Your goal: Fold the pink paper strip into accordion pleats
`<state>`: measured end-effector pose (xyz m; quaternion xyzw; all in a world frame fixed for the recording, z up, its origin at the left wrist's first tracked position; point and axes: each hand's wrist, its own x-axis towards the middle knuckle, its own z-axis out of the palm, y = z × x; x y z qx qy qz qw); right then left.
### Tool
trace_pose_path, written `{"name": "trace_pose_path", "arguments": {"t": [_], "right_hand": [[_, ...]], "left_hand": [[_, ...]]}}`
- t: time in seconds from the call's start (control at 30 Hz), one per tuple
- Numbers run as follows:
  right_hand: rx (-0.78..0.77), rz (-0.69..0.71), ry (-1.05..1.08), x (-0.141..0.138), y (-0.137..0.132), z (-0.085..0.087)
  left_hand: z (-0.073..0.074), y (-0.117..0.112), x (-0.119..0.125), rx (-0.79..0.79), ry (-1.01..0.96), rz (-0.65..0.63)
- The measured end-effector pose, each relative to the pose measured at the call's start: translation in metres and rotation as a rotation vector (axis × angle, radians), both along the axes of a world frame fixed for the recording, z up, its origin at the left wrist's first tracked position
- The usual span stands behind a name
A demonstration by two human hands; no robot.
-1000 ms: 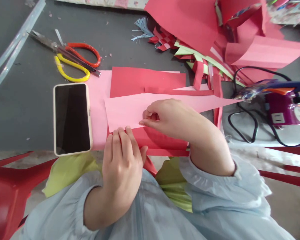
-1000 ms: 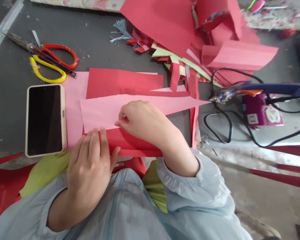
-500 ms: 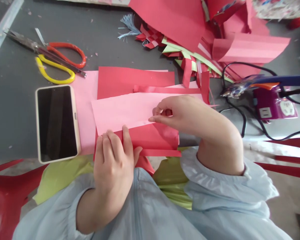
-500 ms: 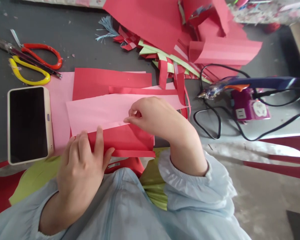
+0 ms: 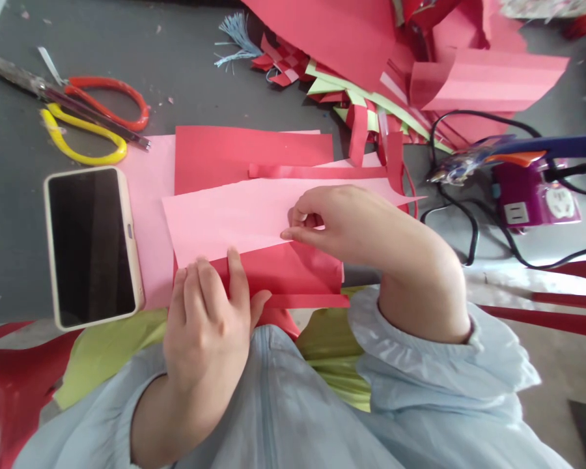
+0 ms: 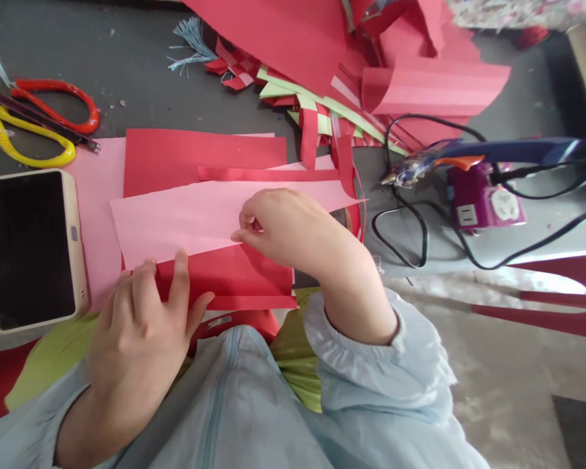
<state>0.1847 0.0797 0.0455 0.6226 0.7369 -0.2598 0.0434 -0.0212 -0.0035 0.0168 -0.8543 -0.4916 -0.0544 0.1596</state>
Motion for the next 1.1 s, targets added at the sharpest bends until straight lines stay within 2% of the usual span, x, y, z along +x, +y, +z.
{"name": "trace_pose_path", "arguments": {"t": [0.17,0.43,0.6,0.8,0.93,1.1], "right_hand": [[-0.010,-0.014,-0.026,-0.003,0.001,0.003],[-0.017,-0.003,-0.023,-0.004,0.001,0.005],[0.005,0.013,-0.006,-0.003,0.000,0.004],[0.007,0.009,0.000,-0.004,0.000,0.004],[-0.008,0.015,-0.008,-0.004,0.001,0.004],[-0.007,0.021,-0.035,-0.005,0.001,0.005]], "left_hand": [[0.002,0.000,0.000,-0.023,0.048,-0.017],[0.002,-0.002,0.010,-0.048,0.074,0.036],[0.006,0.002,0.021,-0.070,0.112,-0.065],[-0.002,0.003,0.033,-0.039,0.057,-0.128],[-0.006,-0.001,0.034,-0.055,0.001,-0.106],[-0.003,-0.004,0.027,-0.043,-0.050,-0.046]]}}
